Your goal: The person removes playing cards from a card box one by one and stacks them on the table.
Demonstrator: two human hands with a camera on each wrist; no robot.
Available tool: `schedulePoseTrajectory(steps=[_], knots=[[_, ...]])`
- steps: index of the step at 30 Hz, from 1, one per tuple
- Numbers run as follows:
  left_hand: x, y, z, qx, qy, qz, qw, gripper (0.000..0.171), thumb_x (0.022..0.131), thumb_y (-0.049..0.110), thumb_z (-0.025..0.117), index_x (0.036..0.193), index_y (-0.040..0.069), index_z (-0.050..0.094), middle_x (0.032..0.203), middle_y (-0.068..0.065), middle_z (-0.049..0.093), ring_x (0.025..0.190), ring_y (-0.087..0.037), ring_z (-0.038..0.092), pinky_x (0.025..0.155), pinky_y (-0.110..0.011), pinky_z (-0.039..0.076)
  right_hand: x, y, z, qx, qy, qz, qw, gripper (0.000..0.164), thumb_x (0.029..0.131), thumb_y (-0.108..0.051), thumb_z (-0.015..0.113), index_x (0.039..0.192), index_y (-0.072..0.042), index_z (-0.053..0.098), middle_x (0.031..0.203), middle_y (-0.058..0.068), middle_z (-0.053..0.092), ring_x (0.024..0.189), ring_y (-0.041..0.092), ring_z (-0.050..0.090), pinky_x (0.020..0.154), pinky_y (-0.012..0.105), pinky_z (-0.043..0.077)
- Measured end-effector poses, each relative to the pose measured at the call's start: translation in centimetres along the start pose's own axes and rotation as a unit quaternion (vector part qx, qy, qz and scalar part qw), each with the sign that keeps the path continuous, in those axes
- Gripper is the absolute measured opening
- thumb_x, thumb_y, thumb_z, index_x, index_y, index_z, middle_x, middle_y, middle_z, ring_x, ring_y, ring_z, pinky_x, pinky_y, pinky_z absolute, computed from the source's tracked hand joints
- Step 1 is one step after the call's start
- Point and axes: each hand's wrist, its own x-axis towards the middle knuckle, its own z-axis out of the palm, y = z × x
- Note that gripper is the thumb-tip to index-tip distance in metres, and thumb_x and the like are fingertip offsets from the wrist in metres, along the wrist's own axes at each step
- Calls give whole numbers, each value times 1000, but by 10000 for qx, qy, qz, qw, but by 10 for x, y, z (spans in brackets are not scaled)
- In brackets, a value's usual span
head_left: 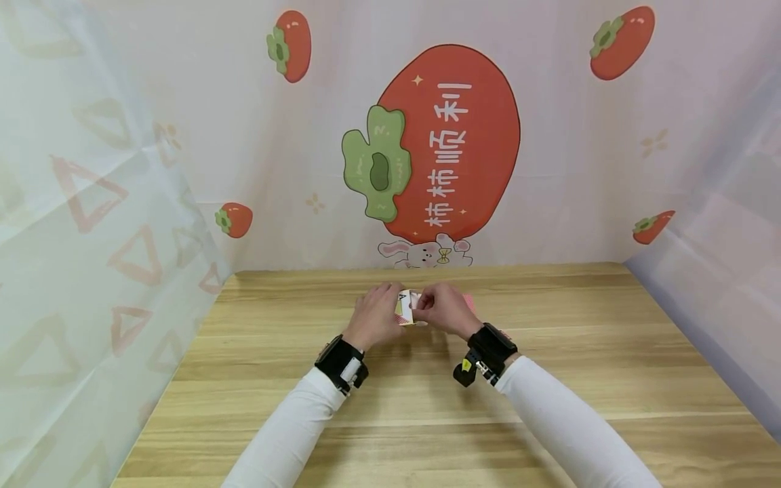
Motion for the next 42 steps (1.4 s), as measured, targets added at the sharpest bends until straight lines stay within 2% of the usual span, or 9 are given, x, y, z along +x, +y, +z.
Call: schedulePoseTrajectory(steps=[9,17,22,27,30,33,38,42], knots=[[1,-1,-1,-50,-52,-24,10000,75,67,19,92,134,10,61,126,-11,63,113,-33,58,87,-59,48,-2,3,-6,238,-178,139,9995,21,87,-21,83,76,-10,69,69,-1,63,61,14,52,55,28,41],[0,-2,-3,-99,-144,-270,9995,74,68,17,92,135,9,61,127,-12,63,115,-33,57,88,-62,45,-6,9,-20,525,-251,465,9972,20,87,-19,82,79,-7,68,72,3,61,65,17,51,57,29,40],[1,-4,-2,-80,-257,-405,9988,74,68,15,91,136,9,61,123,-11,63,112,-33,57,87,-63,44,-8,17,-25,667,-325,499,9960,21,89,-19,80,79,-6,67,72,6,61,62,16,50,58,30,39],[0,-5,-1,-65,-346,-433,9984,73,69,14,90,136,10,61,122,-11,64,112,-33,58,86,-66,43,-10,17,-29,386,-238,469,9979,24,87,-22,82,87,-3,67,76,5,61,66,17,53,61,30,42],[0,-5,-1,-56,-359,-437,9984,72,69,14,90,135,10,62,122,-11,64,112,-34,58,86,-67,43,-11,12,-30,-163,-2,210,9996,32,85,-24,84,100,-1,67,88,8,63,78,21,57,69,34,47],[0,-4,-1,-50,-383,-471,9981,71,69,14,90,134,11,62,122,-11,64,112,-34,58,85,-66,43,-11,6,-30,-796,105,-381,9960,40,82,-23,86,111,-2,68,105,12,63,96,27,58,82,41,51],[-1,-4,-2,-4,-441,-502,9978,68,70,14,89,133,13,63,121,-11,64,111,-34,58,83,-65,46,-7,1,-27,-1590,-276,-1502,9754,44,75,-17,91,114,-10,71,123,10,63,119,31,54,100,48,47],[-2,-3,-1,20,-456,-471,9978,67,71,14,88,132,13,63,121,-11,63,110,-34,58,84,-65,46,-5,-1,-22,-1938,-533,-1935,9603,44,72,-18,93,111,-12,74,126,9,64,123,30,53,104,48,44]])
